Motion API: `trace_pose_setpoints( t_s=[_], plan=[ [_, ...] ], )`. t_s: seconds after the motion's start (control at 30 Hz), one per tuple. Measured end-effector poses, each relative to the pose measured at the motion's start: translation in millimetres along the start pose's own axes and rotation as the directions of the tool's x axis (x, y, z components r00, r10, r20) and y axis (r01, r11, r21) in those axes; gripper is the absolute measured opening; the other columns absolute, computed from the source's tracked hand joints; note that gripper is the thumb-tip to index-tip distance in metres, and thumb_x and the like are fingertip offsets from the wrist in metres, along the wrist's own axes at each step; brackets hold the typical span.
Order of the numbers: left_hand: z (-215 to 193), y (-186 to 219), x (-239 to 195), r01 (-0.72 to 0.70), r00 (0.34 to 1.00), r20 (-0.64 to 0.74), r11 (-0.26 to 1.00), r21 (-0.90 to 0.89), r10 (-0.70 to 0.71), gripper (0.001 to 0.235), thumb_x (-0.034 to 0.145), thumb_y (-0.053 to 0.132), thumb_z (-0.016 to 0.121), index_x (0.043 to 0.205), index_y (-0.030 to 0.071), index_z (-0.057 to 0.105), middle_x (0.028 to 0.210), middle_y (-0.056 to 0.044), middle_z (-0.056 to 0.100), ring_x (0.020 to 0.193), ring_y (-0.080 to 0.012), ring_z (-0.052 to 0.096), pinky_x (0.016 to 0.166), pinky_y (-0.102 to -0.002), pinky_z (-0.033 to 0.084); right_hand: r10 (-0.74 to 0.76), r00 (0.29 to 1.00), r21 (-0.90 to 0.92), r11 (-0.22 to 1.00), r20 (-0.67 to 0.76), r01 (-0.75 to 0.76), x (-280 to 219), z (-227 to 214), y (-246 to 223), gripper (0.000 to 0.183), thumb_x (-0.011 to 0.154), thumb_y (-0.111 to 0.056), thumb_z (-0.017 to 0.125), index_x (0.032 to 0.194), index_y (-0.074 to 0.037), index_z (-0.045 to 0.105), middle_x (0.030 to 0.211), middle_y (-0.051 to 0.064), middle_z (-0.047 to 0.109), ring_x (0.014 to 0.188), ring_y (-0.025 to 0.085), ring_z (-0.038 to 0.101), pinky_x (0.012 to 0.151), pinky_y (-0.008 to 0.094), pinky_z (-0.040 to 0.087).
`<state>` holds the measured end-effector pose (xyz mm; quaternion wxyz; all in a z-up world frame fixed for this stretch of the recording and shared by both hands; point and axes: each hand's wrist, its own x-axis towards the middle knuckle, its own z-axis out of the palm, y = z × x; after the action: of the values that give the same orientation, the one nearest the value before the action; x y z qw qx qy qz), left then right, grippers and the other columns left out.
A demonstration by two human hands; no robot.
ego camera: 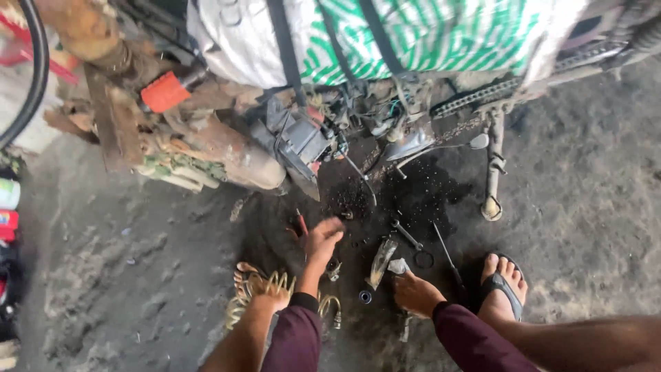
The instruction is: Disassembling a motorcycle carburetor by removing hoses and clips using pliers and other hand tools.
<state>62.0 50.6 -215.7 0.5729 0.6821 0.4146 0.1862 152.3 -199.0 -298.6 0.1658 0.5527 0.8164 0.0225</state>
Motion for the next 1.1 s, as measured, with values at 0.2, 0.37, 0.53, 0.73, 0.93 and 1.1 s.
trace_pose_setpoints(
  t_s=[0.2, 0.37, 0.53, 0.73, 0.93, 1.1],
  plan=[
    [-5.0, 140.4, -28.2, 0.122, 0.992, -0.080, 0.945, 0.303, -0.102, 0.065, 0.069, 0.044, 0.061, 0.125, 0.017, 0.046, 0.130, -0.005, 0.046, 0.120, -0.0218, 0.044, 0.100, -0.036, 0.033, 0.149, 0.932, 0.586, 0.741, 0.331, -0.327, 16.4, -65.2, 21.2, 0.038, 0.090, -0.029, 0.032, 0.064, -0.013, 0.055, 0.060, 0.000, 0.055, 0.053, 0.013, 0.053, 0.046, 0.028, 0.046],
    [3.9, 173.7, -13.5, -0.031, 0.999, -0.012, 0.999, 0.021, 0.031, 0.062, 0.078, 0.040, 0.065, 0.126, 0.007, 0.043, 0.123, -0.018, 0.049, 0.118, -0.0321, 0.042, 0.097, -0.046, 0.036, 0.475, 0.866, 0.986, -0.023, 0.159, -0.168, 22.2, -106.4, 59.1, 0.026, 0.065, -0.025, 0.056, 0.068, -0.001, 0.064, 0.065, 0.017, 0.056, 0.068, 0.030, 0.055, 0.066, 0.044, 0.041],
    [19.7, 185.8, 7.2, 0.087, 0.996, 0.050, 0.931, -0.354, -0.074, 0.080, 0.079, 0.029, 0.065, 0.137, -0.001, 0.018, 0.137, -0.021, 0.031, 0.126, -0.0350, 0.030, 0.098, -0.049, 0.036, 0.563, 0.773, 0.776, -0.611, 0.292, 0.152, 33.5, -121.0, 83.1, 0.011, 0.059, -0.015, 0.063, 0.063, -0.004, 0.066, 0.066, 0.002, 0.054, 0.070, 0.017, 0.052, 0.070, 0.034, 0.040],
    [32.9, 102.2, 91.0, -0.085, 0.994, 0.003, 0.804, -0.588, 0.107, 0.036, 0.079, 0.012, 0.067, 0.108, 0.006, 0.046, 0.113, -0.001, 0.045, 0.108, -0.0170, 0.047, 0.093, -0.047, 0.043, 0.543, 0.721, 0.809, -0.586, 0.431, -0.043, 53.6, -122.0, 101.3, 0.019, 0.063, -0.026, 0.059, 0.051, -0.012, 0.060, 0.045, 0.003, 0.055, 0.052, 0.014, 0.049, 0.053, 0.026, 0.037],
    [38.7, 57.9, 125.9, -0.214, 0.976, -0.107, 0.722, -0.658, 0.192, 0.025, 0.076, 0.006, 0.066, 0.099, 0.003, 0.057, 0.105, -0.005, 0.056, 0.096, -0.0170, 0.057, 0.089, -0.038, 0.046, 0.579, 0.634, 0.586, -0.776, 0.513, 0.234, 67.9, -156.1, 126.3, 0.023, 0.074, -0.018, 0.065, 0.070, 0.004, 0.060, 0.054, 0.017, 0.056, 0.043, 0.023, 0.056, 0.037, 0.031, 0.046],
    [55.6, 91.5, 96.4, -0.138, 0.987, -0.150, 0.783, -0.606, 0.058, 0.022, 0.076, 0.015, 0.068, 0.087, -0.002, 0.059, 0.103, -0.011, 0.060, 0.101, -0.0132, 0.053, 0.094, -0.036, 0.041, 0.575, 0.598, 0.539, -0.800, 0.559, 0.265, 47.6, -203.8, 150.5, 0.022, 0.078, -0.013, 0.059, 0.075, 0.009, 0.056, 0.053, 0.020, 0.052, 0.045, 0.028, 0.056, 0.038, 0.032, 0.044]
  ],
)
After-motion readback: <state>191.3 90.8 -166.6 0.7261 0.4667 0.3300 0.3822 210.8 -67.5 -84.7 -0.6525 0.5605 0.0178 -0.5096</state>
